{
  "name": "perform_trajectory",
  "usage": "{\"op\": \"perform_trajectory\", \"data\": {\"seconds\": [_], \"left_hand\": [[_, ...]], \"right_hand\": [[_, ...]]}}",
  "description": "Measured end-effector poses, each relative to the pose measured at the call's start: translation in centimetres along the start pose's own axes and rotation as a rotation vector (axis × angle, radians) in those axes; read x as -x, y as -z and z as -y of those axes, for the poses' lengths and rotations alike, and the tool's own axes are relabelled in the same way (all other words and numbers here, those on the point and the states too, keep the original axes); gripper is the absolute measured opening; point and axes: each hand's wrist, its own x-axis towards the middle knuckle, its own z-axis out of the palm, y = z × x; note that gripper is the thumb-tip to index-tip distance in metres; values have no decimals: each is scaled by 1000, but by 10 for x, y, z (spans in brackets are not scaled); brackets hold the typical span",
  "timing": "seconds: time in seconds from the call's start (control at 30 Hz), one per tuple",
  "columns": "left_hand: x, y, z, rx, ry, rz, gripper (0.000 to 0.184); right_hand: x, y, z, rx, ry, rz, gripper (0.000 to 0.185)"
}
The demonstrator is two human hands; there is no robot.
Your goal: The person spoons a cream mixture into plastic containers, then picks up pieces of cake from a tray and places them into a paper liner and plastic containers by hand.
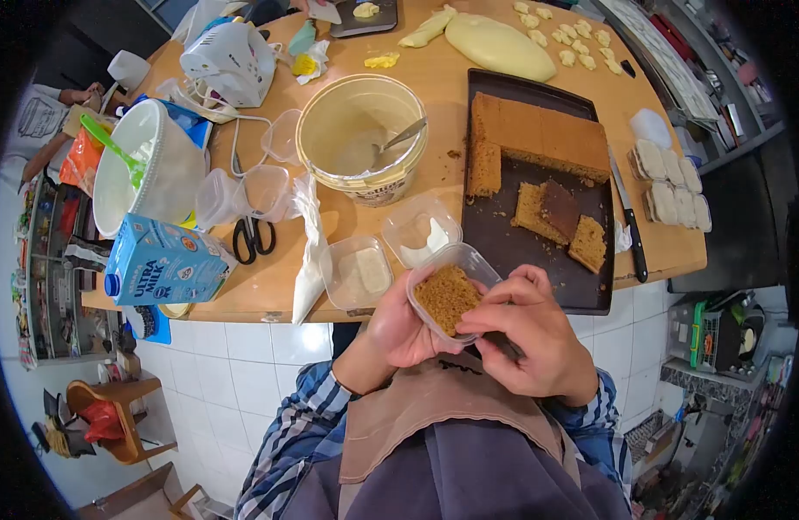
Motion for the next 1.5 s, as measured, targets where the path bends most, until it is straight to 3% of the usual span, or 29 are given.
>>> {"op": "perform_trajectory", "data": {"seconds": [0.53,0.93,1.13,1.33,1.43,1.5], "left_hand": [[-12,-1,4,-42,45,-64,63],[-12,-10,17,-323,-207,-251,57],[-12,13,15,-305,-201,37,68],[-9,-11,20,-348,-224,-260,73],[-4,-1,15,-293,-216,-31,66],[-3,2,15,-267,-217,-42,66]], "right_hand": [[4,-2,-7,-24,-49,-7,32],[8,-4,2,3,-68,-4,36],[3,7,11,11,-67,51,53],[-1,-7,14,67,-16,101,64],[1,3,11,59,28,-7,63],[3,4,8,127,14,-67,59]]}}
